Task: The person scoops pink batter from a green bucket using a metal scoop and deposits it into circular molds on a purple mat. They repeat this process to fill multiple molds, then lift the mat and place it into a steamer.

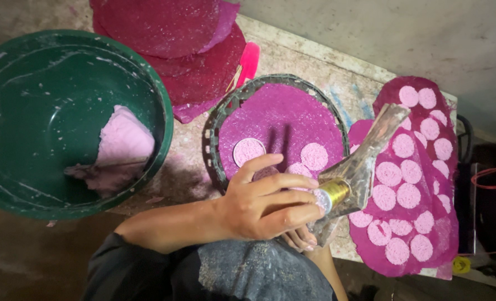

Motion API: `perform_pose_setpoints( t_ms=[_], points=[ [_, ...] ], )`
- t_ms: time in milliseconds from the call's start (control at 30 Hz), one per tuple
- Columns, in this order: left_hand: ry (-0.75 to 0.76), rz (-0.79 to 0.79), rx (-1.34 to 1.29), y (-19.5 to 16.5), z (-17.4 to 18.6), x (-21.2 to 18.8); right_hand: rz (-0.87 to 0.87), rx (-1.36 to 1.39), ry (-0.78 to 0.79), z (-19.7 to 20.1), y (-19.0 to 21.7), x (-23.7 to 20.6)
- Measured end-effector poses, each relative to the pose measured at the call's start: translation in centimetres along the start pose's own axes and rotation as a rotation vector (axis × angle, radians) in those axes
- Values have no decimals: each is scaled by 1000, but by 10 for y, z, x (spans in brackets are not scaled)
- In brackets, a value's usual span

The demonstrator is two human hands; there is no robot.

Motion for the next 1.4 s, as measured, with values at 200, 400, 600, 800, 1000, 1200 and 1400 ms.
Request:
perform_pose_setpoints(
  t_ms=[200, 400, 600, 800, 1000, 1200, 1400],
  points=[
    [-53, -7, 17, -2, -1, 0, 584, -343, -760, -14, 8, 45],
    [-31, 54, -162, 1, -4, -2, 841, -543, -1213, -38, -2, 64],
    [7, 132, -358, 3, -5, 0, 871, -601, -1313, -44, -3, 70],
    [67, 218, -562, 8, 7, 2, 872, -625, -1373, -49, -4, 73],
    [-109, 375, -584, 17, 22, 10, 868, -607, -1383, -49, -13, 73],
    [-135, 409, 307, 72, 36, -8, 828, -588, -1313, -50, -21, 70],
    [716, 844, -304, 133, -81, -91, 854, -724, -1547, -80, -25, 71]
  ],
)
Point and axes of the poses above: each hand's wrist, its own x-axis towards the middle knuckle, its own z-axis out of the back of the hand, y = z × x, the point moved 4 cm from there along x, towards the middle knuckle, and after that the axes turned 11 degrees about x, right-handed, at the moved point
